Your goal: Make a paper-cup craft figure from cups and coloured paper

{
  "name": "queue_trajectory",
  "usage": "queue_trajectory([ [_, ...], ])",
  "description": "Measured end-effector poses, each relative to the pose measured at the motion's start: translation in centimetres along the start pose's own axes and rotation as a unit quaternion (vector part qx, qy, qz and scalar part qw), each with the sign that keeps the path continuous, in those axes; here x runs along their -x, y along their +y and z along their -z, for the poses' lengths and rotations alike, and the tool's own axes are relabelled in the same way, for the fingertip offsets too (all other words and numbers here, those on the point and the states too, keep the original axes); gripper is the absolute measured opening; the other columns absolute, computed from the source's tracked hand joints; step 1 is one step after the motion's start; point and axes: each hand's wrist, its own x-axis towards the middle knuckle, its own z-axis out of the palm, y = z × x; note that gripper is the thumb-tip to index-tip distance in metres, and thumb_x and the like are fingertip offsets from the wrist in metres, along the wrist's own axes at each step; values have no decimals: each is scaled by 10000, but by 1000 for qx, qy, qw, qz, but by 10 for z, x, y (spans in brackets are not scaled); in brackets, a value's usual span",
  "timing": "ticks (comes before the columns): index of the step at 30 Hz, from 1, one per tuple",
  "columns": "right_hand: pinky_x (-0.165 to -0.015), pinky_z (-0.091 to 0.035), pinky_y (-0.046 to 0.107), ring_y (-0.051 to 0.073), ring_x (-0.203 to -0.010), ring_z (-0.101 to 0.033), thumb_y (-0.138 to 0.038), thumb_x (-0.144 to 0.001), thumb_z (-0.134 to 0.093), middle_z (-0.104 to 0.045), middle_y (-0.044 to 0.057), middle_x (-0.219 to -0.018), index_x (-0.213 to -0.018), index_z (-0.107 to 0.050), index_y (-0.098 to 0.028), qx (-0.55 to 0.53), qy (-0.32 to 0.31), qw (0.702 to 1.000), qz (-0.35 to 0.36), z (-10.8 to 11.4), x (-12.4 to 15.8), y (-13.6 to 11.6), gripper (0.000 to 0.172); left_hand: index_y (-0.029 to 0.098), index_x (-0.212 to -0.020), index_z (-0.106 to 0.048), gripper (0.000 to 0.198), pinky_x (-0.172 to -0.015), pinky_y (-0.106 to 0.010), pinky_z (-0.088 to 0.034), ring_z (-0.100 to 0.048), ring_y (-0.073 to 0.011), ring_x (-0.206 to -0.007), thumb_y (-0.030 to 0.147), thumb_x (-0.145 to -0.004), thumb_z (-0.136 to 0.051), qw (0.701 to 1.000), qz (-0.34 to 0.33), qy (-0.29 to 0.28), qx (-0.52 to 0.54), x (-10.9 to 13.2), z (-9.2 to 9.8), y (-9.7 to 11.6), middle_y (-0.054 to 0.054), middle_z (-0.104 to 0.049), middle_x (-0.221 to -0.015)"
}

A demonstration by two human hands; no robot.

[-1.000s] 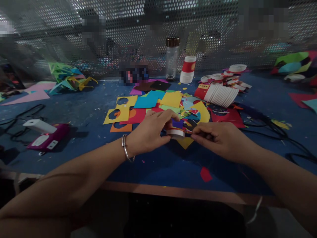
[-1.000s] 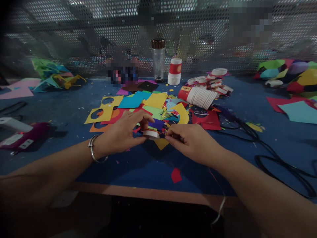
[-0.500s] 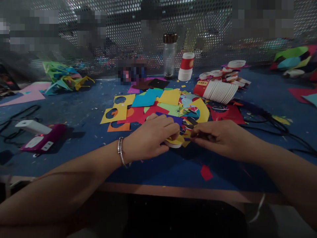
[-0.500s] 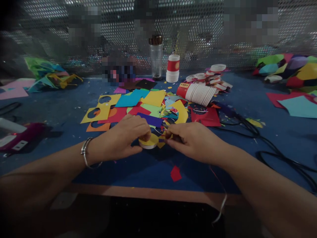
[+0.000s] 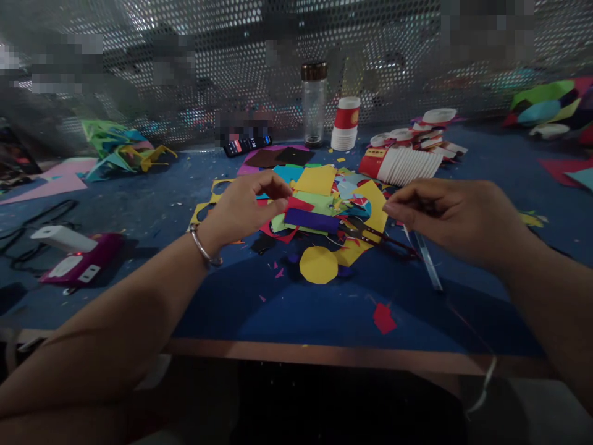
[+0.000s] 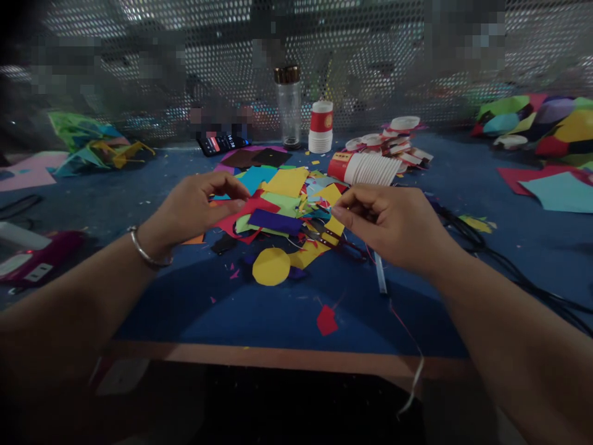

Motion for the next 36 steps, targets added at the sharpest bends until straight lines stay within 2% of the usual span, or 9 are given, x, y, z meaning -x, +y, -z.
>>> queue_trajectory([
  [5,-555,-387,343,181,-573,-573,-450,-901,-583,-687,39,-668,-824,-706,-235,40,-84,995,37,-1,-4,12,260,224,-1004,-714,219,-903,-391,-520,-690,-206,-932,418,-910,-670,995,-68,-64,-45,15,-16,26,-43,-765,-1000],
  [10,-498,-358,330,174,-491,-549,-514,-870,-611,-660,18,-585,-818,-711,-256,87,-176,979,56,-3,-8,22,281,234,-942,-705,157,-798,-345,-519,-685,-198,-859,361,-922,-615,998,-25,-26,-60,7,5,13,-37,-766,-962],
  [16,-470,-332,334,167,-424,-499,-478,-848,-656,-596,-2,-519,-823,-693,-261,107,-213,970,44,-4,-11,30,221,234,-928,-725,203,-669,-294,-479,-694,-195,-766,416,-840,-718,959,-8,-259,-116,4,30,-10,-25,-767,-890],
  [18,-474,-337,336,172,-447,-520,-494,-849,-662,-616,9,-548,-818,-689,-260,114,-210,970,44,-3,-12,30,237,234,-1018,-714,303,-709,-307,-494,-696,-208,-834,468,-829,-752,958,-35,-255,-127,7,25,-7,-39,-762,-988],
  [22,-476,-340,332,178,-475,-541,-539,-849,-671,-624,12,-561,-807,-668,-262,128,-214,968,39,-1,-12,28,280,217,-1185,-670,504,-888,-351,-513,-663,-239,-1049,588,-852,-748,976,-107,-178,-66,15,-3,14,-79,-710,-1179],
  [26,-489,-348,327,178,-504,-549,-507,-816,-729,-638,18,-586,-766,-646,-262,132,-221,966,33,-1,-13,30,264,223,-1281,-618,612,-954,-374,-505,-649,-264,-1130,544,-802,-824,967,-141,-204,-49,25,-22,36,-84,-694,-1231],
  [30,-513,-319,331,182,-529,-540,-462,-796,-749,-641,28,-610,-730,-632,-261,145,-190,971,25,-3,-9,31,242,207,-1255,-617,504,-954,-382,-499,-656,-251,-1086,375,-822,-812,955,-153,-250,-45,30,-14,41,-78,-702,-1194],
  [33,-537,-310,332,188,-538,-529,-417,-820,-690,-639,28,-621,-747,-634,-256,189,-167,967,27,-4,-5,27,186,211,-1276,-603,570,-1041,-409,-473,-624,-268,-1175,391,-793,-844,943,-166,-286,-30,30,-6,39,-85,-679,-1269],
  [36,-558,-306,329,195,-553,-528,-367,-859,-580,-629,30,-633,-759,-620,-249,240,-158,957,44,-3,-3,20,160,232,-1312,-592,562,-1089,-434,-448,-585,-279,-1252,435,-836,-813,950,-167,-262,-13,27,-8,37,-87,-660,-1335],
])
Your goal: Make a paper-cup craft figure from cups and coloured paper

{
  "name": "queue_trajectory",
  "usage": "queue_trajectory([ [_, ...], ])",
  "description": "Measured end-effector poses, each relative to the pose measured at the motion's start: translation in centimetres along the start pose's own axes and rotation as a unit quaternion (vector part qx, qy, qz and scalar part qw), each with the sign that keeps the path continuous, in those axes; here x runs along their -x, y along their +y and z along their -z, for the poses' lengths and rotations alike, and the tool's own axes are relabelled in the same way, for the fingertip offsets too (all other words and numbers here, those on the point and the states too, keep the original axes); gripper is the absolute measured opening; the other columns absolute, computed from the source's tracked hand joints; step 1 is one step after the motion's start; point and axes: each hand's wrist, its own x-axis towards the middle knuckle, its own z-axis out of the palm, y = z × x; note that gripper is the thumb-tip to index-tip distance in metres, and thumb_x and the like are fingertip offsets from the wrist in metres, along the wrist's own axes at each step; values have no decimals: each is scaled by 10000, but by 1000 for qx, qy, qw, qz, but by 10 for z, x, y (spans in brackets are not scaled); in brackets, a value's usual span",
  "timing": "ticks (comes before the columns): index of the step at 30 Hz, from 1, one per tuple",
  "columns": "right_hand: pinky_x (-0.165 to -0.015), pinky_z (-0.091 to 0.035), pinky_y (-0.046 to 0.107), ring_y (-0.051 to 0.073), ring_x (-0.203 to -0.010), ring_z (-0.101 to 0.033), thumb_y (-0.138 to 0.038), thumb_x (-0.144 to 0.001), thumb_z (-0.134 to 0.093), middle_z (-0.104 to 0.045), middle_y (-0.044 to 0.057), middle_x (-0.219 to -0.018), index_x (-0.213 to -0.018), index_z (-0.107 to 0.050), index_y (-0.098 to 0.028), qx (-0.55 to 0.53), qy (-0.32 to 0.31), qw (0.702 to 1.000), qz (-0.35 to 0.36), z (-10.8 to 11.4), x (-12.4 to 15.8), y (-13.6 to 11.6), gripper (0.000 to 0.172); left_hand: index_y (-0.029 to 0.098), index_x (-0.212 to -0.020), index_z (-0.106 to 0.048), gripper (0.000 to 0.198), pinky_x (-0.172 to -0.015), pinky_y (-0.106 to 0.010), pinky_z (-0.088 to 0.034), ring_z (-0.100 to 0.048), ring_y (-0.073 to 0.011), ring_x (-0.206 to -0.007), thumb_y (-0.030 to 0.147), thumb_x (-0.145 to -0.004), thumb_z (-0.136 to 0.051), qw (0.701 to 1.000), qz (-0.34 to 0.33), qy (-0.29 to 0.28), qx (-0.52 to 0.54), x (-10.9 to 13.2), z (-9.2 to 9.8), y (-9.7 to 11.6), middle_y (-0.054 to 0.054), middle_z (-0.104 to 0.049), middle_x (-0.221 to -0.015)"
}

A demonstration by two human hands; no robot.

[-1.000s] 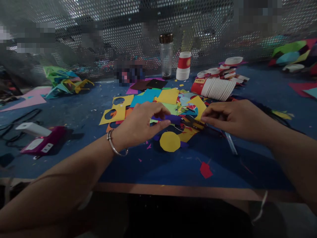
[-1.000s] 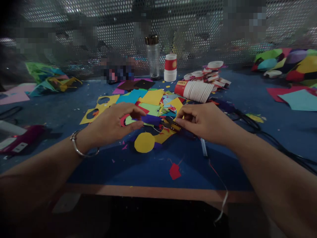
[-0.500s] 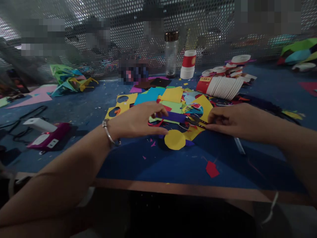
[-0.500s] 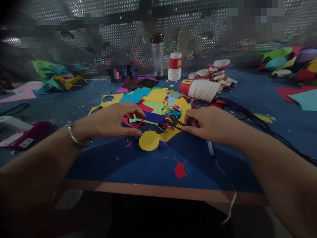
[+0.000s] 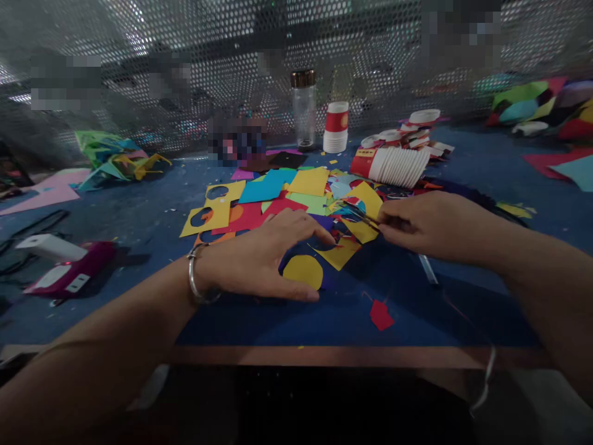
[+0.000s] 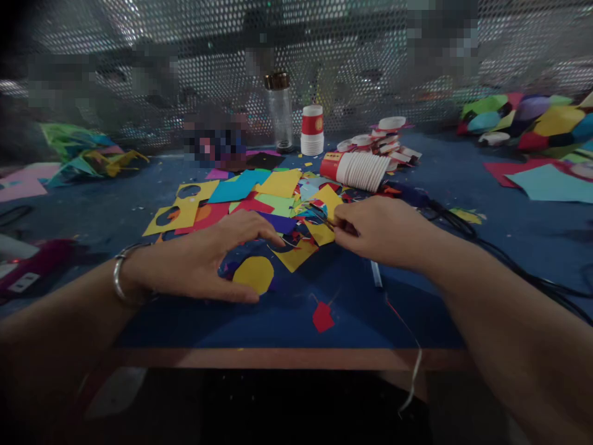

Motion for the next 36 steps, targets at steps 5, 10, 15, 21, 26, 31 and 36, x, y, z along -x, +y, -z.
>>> queue_trajectory([
  [5,-576,-304,329,174,-507,-475,-350,-873,-520,-552,4,-573,-771,-560,-243,11,41,999,-10,8,1,-2,152,206,-1058,-651,185,-904,-340,-516,-664,-199,-991,352,-946,-665,995,28,91,5,-11,-7,-4,-42,-731,-1061],
  [10,-562,-289,317,148,-490,-436,-338,-882,-466,-503,-18,-554,-774,-505,-237,-46,75,995,52,8,2,-1,153,207,-1018,-623,112,-769,-317,-519,-667,-177,-851,261,-928,-589,972,116,205,-27,-9,0,-15,-29,-725,-937],
  [15,-556,-306,309,139,-512,-477,-337,-902,-502,-577,-8,-605,-791,-556,-225,-82,73,990,84,6,3,0,167,212,-954,-615,99,-743,-330,-523,-668,-182,-816,266,-871,-609,971,175,162,-28,-9,2,-35,-37,-721,-905],
  [21,-579,-391,324,176,-614,-599,-409,-917,-628,-716,10,-755,-898,-724,-262,-165,53,981,87,13,4,4,176,212,-1007,-620,114,-831,-342,-548,-693,-184,-895,238,-903,-582,982,144,119,9,-14,-4,-35,-40,-741,-975],
  [26,-542,-402,315,171,-595,-561,-419,-826,-747,-675,1,-669,-838,-766,-254,-285,130,949,45,14,4,-4,166,212,-1186,-626,259,-1013,-400,-534,-671,-211,-1140,192,-944,-536,990,82,110,15,-16,-11,-35,-70,-730,-1195],
  [31,-546,-417,312,143,-565,-496,-356,-769,-791,-592,-21,-595,-742,-730,-245,-351,160,922,25,15,2,-15,129,211,-1226,-608,286,-1036,-417,-524,-667,-210,-1142,190,-949,-539,988,64,139,7,-19,-17,-43,-73,-724,-1222],
  [36,-588,-458,345,178,-603,-569,-344,-807,-759,-651,-2,-666,-765,-708,-269,-335,167,927,25,10,2,-15,100,204,-1188,-605,240,-915,-379,-558,-708,-199,-1039,202,-953,-556,977,91,189,30,-19,-19,-41,-64,-756,-1121],
])
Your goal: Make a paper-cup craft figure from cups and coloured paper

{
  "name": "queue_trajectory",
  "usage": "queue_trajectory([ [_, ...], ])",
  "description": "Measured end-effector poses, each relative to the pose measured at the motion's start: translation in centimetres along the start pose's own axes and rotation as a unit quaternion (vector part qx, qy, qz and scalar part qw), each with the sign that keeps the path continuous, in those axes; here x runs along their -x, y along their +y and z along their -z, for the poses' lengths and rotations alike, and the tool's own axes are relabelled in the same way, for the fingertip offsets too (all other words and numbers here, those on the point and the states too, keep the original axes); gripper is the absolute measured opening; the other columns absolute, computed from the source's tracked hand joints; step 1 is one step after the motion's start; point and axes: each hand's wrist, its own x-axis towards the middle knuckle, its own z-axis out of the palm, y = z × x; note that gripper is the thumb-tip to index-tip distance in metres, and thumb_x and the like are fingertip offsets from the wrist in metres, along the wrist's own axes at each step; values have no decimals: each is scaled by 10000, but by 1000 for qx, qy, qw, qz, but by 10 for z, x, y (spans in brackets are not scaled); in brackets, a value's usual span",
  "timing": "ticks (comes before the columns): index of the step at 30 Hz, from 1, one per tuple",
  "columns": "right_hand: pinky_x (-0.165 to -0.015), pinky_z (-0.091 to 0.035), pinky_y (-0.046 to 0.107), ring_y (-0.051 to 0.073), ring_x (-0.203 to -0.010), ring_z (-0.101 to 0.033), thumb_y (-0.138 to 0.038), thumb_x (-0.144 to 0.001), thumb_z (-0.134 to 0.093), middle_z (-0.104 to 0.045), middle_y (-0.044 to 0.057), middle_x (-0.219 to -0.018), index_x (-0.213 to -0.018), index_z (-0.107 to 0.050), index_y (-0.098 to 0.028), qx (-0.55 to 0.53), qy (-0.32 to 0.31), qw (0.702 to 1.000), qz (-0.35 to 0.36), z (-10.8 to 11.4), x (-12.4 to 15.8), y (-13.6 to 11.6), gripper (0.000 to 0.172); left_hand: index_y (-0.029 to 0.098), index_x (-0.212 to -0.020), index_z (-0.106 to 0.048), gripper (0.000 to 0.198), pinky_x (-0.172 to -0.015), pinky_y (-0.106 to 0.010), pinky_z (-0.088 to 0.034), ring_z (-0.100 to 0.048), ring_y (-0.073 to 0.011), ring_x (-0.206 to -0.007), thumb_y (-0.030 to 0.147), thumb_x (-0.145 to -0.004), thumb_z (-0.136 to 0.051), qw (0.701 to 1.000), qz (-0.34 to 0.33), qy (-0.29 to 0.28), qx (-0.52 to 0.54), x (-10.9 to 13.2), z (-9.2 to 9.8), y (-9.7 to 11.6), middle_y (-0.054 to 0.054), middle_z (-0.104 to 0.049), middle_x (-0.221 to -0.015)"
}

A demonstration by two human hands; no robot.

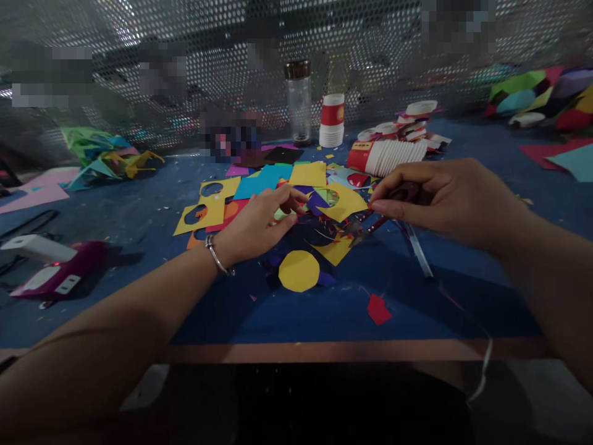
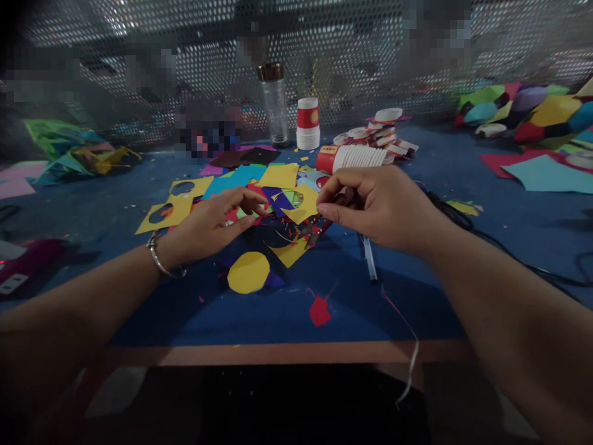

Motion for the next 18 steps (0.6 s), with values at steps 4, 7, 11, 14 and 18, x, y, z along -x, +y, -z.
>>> queue_trajectory([
  [4,-605,-487,366,206,-627,-627,-317,-841,-709,-687,4,-704,-810,-702,-285,58,30,998,17,0,3,5,45,208,-1183,-608,244,-899,-386,-557,-714,-193,-978,183,-944,-563,999,14,34,-10,2,2,7,-55,-758,-1080],
  [7,-604,-499,342,178,-616,-623,-290,-849,-692,-695,-6,-720,-815,-694,-274,110,67,991,46,1,3,4,38,211,-1149,-627,221,-830,-341,-557,-708,-174,-896,231,-930,-616,999,21,42,-13,5,6,13,-30,-743,-976],
  [11,-598,-502,304,145,-610,-607,-249,-856,-689,-691,-13,-731,-807,-674,-251,132,108,983,70,4,4,-1,52,225,-1139,-642,233,-765,-305,-542,-688,-160,-837,325,-930,-667,999,15,28,-17,11,9,24,-5,-724,-912],
  [14,-618,-504,312,152,-629,-607,-260,-878,-678,-688,-6,-736,-816,-662,-249,142,104,983,56,4,5,-3,65,229,-1129,-638,179,-784,-313,-542,-692,-174,-904,299,-969,-596,1000,-12,-18,-11,14,9,32,-24,-739,-995],
  [18,-614,-494,326,162,-626,-603,-270,-851,-692,-681,-4,-724,-792,-660,-250,142,117,981,54,3,4,-2,69,218,-1084,-638,185,-954,-381,-513,-667,-210,-1060,178,-949,-518,995,-50,-76,-47,3,5,34,-45,-747,-1108],
])
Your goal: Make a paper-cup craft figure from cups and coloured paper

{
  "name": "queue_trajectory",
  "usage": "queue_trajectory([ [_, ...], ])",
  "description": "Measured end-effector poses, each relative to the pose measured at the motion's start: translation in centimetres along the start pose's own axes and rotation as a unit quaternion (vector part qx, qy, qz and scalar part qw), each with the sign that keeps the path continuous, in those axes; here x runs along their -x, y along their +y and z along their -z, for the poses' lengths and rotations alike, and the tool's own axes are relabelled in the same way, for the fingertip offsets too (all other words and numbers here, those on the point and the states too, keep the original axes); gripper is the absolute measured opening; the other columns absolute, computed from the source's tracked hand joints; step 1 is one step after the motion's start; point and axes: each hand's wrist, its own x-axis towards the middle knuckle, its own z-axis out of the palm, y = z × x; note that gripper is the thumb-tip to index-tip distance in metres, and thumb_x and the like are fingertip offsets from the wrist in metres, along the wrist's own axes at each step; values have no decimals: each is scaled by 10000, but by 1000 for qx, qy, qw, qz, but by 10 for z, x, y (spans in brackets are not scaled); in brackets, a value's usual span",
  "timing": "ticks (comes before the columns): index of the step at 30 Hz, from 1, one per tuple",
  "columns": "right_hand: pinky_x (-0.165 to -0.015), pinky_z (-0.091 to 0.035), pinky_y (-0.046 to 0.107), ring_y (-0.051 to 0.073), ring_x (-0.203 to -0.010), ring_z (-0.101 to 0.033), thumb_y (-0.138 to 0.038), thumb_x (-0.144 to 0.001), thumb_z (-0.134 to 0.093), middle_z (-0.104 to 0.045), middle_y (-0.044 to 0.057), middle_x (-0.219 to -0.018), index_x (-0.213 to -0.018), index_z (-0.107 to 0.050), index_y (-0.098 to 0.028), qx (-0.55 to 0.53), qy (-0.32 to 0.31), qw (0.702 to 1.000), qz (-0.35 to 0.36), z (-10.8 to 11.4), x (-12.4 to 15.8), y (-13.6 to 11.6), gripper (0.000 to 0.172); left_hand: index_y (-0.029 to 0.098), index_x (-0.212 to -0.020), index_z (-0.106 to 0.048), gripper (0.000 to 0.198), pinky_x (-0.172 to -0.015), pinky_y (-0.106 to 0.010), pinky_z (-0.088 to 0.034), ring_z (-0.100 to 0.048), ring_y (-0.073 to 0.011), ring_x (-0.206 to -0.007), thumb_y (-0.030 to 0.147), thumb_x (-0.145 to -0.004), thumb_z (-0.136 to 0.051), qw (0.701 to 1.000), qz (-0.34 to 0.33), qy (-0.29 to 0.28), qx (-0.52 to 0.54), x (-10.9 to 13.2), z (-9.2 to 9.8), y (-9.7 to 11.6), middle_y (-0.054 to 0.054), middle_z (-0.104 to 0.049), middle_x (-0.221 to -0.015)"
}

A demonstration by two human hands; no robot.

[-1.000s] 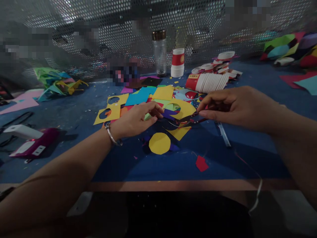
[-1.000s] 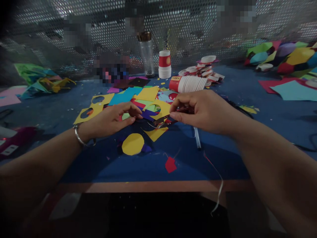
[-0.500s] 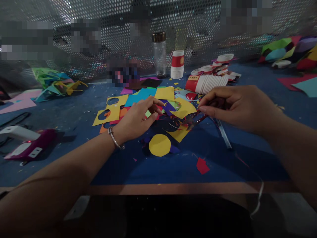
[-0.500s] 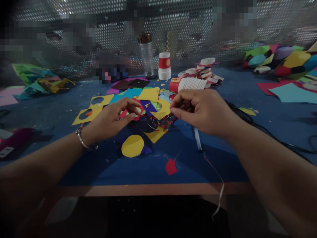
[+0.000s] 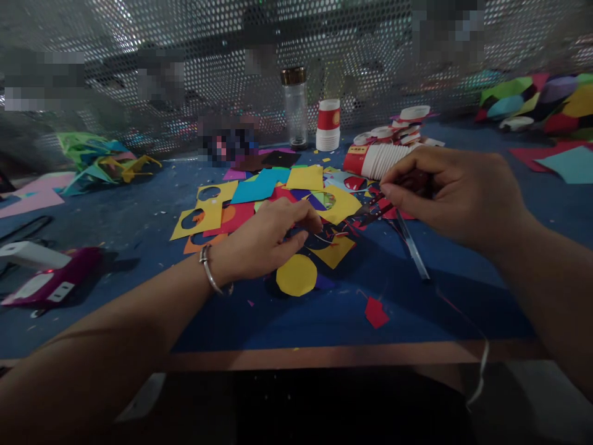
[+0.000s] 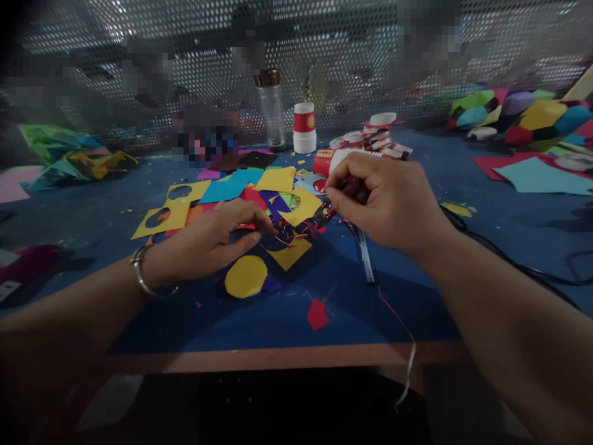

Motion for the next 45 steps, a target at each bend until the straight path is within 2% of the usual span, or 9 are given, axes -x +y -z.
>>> queue_trajectory([
  [4,-647,-502,347,180,-651,-613,-278,-854,-676,-693,7,-746,-789,-647,-254,10,-4,1000,-9,-1,-1,2,75,215,-1171,-643,307,-1043,-450,-461,-618,-252,-1164,127,-934,-468,998,1,-46,-37,-17,-4,-15,-69,-727,-1208],
  [9,-669,-496,365,201,-679,-624,-275,-862,-666,-687,25,-751,-779,-638,-250,30,11,999,-14,-1,-3,2,91,219,-1391,-555,458,-1180,-492,-362,-531,-261,-1334,155,-946,-468,999,2,-24,-29,-20,-8,-28,-104,-628,-1433],
  [15,-661,-490,364,202,-674,-623,-288,-870,-674,-677,13,-735,-776,-630,-265,23,24,999,-13,-1,-2,0,106,238,-1164,-693,287,-1170,-492,-326,-511,-259,-1341,171,-982,-481,997,-44,-29,-65,-20,-13,-23,-50,-632,-1473],
  [18,-680,-496,381,220,-703,-638,-299,-880,-671,-686,21,-757,-787,-633,-268,28,3,1000,-13,-1,-2,3,106,247,-1244,-684,294,-1155,-516,-308,-513,-283,-1334,239,-1016,-499,994,-23,-24,-103,-22,-12,-22,-66,-640,-1458],
  [21,-719,-492,398,234,-744,-649,-308,-893,-673,-703,38,-812,-811,-643,-263,26,-14,1000,-10,0,-2,7,98,224,-1318,-652,328,-1089,-503,-348,-555,-292,-1234,272,-1036,-494,991,-2,44,-127,-15,-7,-8,-104,-677,-1352],
  [23,-730,-482,392,225,-751,-645,-308,-898,-677,-703,41,-830,-824,-641,-257,18,-21,1000,-7,1,-3,9,97,239,-1245,-685,282,-1032,-472,-382,-571,-281,-1136,364,-1024,-563,990,-33,63,-118,-5,-6,12,-81,-708,-1206],
  [28,-721,-472,365,203,-752,-623,-268,-902,-664,-688,34,-827,-829,-632,-252,8,-38,999,-7,0,-4,9,81,251,-1222,-691,308,-907,-434,-407,-540,-277,-1107,451,-994,-640,983,-151,-43,-98,18,-21,58,-65,-691,-1211],
  [33,-746,-490,383,219,-769,-632,-278,-885,-673,-705,40,-856,-846,-662,-259,-14,-42,999,-10,-3,-3,9,44,215,-1215,-686,292,-877,-437,-386,-515,-298,-1109,353,-959,-697,971,-177,-59,-150,16,-41,69,-93,-661,-1253],
  [45,-731,-503,371,201,-746,-608,-288,-882,-666,-700,32,-836,-834,-636,-264,-13,-41,999,-15,-2,-4,7,61,182,-935,-685,192,-864,-459,-403,-548,-301,-1012,370,-916,-720,978,-64,-146,-138,-7,-38,88,-120,-676,-1076],
])
